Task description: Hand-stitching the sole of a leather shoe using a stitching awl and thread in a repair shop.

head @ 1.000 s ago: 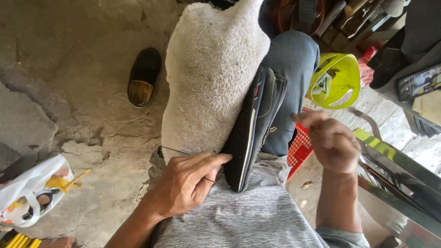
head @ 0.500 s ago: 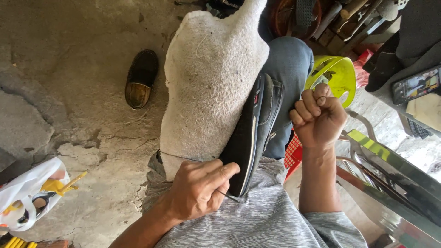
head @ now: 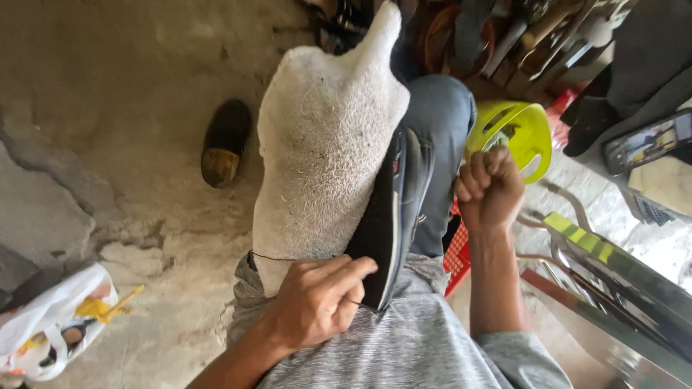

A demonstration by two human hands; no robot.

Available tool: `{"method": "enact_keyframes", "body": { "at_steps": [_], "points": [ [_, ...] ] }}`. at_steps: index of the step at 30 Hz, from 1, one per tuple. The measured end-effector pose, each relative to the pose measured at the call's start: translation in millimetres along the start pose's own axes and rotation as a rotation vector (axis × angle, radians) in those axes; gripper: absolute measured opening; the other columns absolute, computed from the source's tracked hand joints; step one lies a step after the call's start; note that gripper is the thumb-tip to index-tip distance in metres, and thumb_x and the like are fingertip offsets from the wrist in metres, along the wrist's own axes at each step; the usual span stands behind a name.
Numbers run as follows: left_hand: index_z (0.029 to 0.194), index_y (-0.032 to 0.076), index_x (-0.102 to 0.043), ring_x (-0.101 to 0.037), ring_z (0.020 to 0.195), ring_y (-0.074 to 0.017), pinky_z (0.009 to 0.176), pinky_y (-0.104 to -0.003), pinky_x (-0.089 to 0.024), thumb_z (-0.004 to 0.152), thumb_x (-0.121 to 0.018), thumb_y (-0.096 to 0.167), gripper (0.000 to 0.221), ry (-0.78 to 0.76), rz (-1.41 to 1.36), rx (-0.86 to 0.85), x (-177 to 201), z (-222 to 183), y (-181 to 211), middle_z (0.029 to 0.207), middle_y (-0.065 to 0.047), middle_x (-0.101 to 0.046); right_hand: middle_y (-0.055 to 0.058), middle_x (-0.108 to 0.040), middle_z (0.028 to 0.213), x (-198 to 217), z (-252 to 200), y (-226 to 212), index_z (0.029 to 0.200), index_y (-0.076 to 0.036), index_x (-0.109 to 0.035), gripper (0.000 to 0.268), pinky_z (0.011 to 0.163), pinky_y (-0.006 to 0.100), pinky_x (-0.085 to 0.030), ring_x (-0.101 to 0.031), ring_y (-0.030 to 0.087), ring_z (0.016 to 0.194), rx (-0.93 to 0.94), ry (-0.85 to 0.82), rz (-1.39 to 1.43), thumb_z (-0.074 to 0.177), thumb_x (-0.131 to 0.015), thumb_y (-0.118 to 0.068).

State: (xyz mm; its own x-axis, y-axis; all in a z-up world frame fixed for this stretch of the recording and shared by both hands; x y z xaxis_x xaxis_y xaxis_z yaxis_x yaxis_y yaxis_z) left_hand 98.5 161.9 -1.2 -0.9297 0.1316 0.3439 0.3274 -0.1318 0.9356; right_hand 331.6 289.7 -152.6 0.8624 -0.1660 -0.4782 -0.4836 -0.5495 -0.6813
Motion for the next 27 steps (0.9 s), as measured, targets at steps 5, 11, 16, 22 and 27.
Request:
{"method": "enact_keyframes", "body": {
  "at_steps": [5,11,16,22,27],
  "points": [
    [0.139,-0.007,-0.055,-0.050,0.044,-0.0069,0.041,-0.023,-0.050,0.103,-0.058,0.009,0.039,0.014,-0.025,0.143,4,-27,-18,0.073,-0.003,-0.071,0.014,-0.060,0.081,25,-65,-28,0.083,-0.008,-0.051,0.018,0.080,0.037,-0.056,-0.060,0.026,0.078,0.193,0.064,-0.249,0.084,-0.036,0.002],
    [0.141,-0.005,-0.056,-0.060,0.059,-0.0143,0.058,-0.034,-0.050,0.101,-0.065,0.002,0.042,-0.037,0.100,0.047,-8,-23,2,0.072,-0.002,-0.060,0.031,-0.060,0.138,-23,-140,73,0.148,0.013,-0.037,0.104,0.097,0.046,-0.059,-0.066,0.039,0.118,-0.360,-0.202,-0.459,0.084,-0.059,-0.066],
    [0.144,-0.008,-0.050,-0.068,0.067,-0.0184,0.062,-0.034,-0.055,0.103,-0.062,0.005,0.044,-0.112,0.185,-0.110,-34,-13,30,0.086,-0.008,-0.072,0.021,-0.067,0.125,-34,-136,95,0.139,0.007,-0.051,0.078,0.097,0.041,-0.055,-0.067,0.029,0.113,-0.319,-0.237,-0.019,0.090,-0.072,-0.049],
    [0.147,-0.010,-0.046,-0.062,0.061,-0.0169,0.055,-0.035,-0.049,0.105,-0.059,0.008,0.047,-0.207,0.254,-0.203,-60,-6,56,0.076,-0.003,-0.065,0.024,-0.063,0.137,5,-143,141,0.140,0.005,-0.056,0.071,0.113,0.049,-0.046,-0.060,0.036,0.128,-0.374,-0.275,0.511,0.097,-0.066,-0.051],
    [0.147,-0.009,-0.047,-0.064,0.063,-0.0163,0.055,-0.034,-0.050,0.105,-0.061,0.006,0.046,-0.273,0.200,-0.216,-66,1,67,0.078,-0.005,-0.068,0.034,-0.041,0.154,-28,-150,126,0.153,0.008,-0.038,0.100,0.127,0.059,-0.027,-0.039,0.046,0.146,-0.353,-0.437,0.661,0.092,-0.062,-0.067]
  ]
}}
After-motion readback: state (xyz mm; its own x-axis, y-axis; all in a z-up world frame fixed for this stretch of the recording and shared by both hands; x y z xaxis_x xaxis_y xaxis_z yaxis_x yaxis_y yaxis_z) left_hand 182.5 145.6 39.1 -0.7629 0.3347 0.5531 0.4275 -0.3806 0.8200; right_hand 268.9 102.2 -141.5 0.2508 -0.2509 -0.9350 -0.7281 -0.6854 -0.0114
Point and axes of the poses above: each hand's wrist, its own z-axis towards the middle knuckle, its own x-axis out of the back of the hand, y = z × x, the point moved 10 cm from there along z, towards the middle knuckle
